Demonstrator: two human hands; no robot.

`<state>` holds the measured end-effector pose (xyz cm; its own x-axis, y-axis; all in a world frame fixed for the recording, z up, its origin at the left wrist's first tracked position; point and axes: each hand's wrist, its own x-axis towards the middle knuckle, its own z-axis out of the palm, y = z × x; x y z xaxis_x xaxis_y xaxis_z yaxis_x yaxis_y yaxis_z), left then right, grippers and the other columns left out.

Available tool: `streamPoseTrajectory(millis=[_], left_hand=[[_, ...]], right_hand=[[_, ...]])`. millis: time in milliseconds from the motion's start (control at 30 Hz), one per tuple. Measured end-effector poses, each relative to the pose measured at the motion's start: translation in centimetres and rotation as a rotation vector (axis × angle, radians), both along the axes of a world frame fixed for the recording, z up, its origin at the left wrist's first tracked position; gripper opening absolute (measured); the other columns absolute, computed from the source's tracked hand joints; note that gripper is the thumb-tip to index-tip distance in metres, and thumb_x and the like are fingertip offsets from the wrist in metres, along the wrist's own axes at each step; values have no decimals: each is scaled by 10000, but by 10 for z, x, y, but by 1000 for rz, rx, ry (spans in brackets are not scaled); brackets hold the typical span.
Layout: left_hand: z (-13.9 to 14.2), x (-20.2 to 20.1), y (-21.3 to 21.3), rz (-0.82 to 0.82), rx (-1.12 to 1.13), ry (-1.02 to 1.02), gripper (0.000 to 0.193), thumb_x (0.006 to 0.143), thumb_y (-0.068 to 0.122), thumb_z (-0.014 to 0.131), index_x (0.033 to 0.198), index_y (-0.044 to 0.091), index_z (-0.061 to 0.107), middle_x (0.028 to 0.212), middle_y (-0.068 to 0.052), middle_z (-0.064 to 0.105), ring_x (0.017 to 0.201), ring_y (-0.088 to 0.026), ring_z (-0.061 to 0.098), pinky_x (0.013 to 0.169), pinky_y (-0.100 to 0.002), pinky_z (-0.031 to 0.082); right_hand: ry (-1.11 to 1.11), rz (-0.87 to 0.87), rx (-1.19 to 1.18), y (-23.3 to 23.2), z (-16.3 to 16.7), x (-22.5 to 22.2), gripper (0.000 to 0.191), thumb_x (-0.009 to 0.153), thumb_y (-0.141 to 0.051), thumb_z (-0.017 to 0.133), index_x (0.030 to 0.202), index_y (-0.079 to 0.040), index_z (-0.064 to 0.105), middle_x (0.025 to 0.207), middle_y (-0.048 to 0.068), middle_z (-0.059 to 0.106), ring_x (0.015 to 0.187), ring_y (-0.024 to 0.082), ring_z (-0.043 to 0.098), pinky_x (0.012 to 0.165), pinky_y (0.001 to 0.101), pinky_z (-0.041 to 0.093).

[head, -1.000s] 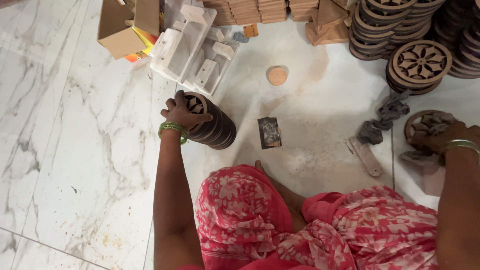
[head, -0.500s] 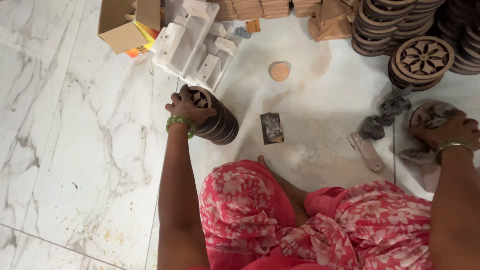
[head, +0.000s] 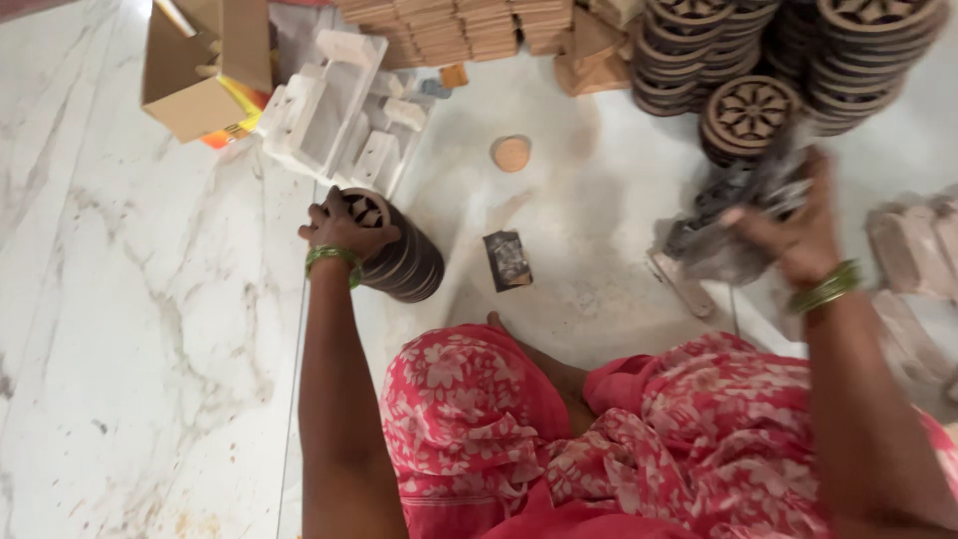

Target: The person sits on the floor and wipes decorative wooden medallions one at a time with a gray cloth, rubbing both faces of each piece, then stacks the wiped medallions on the floor beside them.

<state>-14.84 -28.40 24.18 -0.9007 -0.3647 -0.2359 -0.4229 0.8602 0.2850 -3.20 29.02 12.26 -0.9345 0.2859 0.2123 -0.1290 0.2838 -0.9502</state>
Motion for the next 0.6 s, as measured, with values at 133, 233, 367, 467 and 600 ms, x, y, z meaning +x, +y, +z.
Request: streamPoseTrajectory(millis=[133, 233, 367, 467, 600], left_hand=[[-3, -2, -1, -11, -14, -1, 1343, 528, 489, 932, 1637, 195, 235, 1621, -209, 267, 1449, -520, 258, 1140, -537, 415], [-1, -3, 1, -43, -13, 23, 1387, 521, 536, 942, 1649, 219, 200, 1670, -245, 140, 1473, -559, 165, 1179, -591, 353], [-7, 5, 15, -63, -143, 100, 1317, 576, 482, 889, 1637, 257, 141, 1704, -175, 15, 1566, -442, 2, 1084, -839, 163], [-36, 28, 46, -372, -395, 460, 1172, 670, 489, 871, 1579, 94, 245, 1700, -280, 104, 1588, -462, 66, 1105, -837, 23], [-107, 91, 123, -546, -7, 508, 1043, 622, 492, 887, 1456, 30, 464, 1557, -282, 364, 1475, -431, 287, 1163, -680, 61]], right_hand=[[-140, 171, -251, -55, -4, 33, 1271, 609, -240, 946, 1627, -24, 216, 1430, 161, 428, 1303, 275, 503, 1026, 382, 501], [-323, 211, -325, -89, -15, 50, 1242, 608, -257, 941, 1600, -53, 224, 1419, 149, 461, 1271, 267, 514, 995, 383, 507], [-487, 264, -146, -114, -22, 63, 1274, 546, -424, 947, 1543, -44, 251, 1402, 180, 535, 1264, 319, 578, 1056, 437, 512], [-497, 237, 523, -125, -18, 68, 1351, 569, -606, 957, 1564, -83, 208, 1543, 222, 340, 1392, 420, 386, 1152, 514, 372], [-607, 336, 833, -137, -20, 76, 1349, 551, -671, 888, 1592, -234, 150, 1611, 164, 225, 1433, 435, 299, 1169, 543, 333]])
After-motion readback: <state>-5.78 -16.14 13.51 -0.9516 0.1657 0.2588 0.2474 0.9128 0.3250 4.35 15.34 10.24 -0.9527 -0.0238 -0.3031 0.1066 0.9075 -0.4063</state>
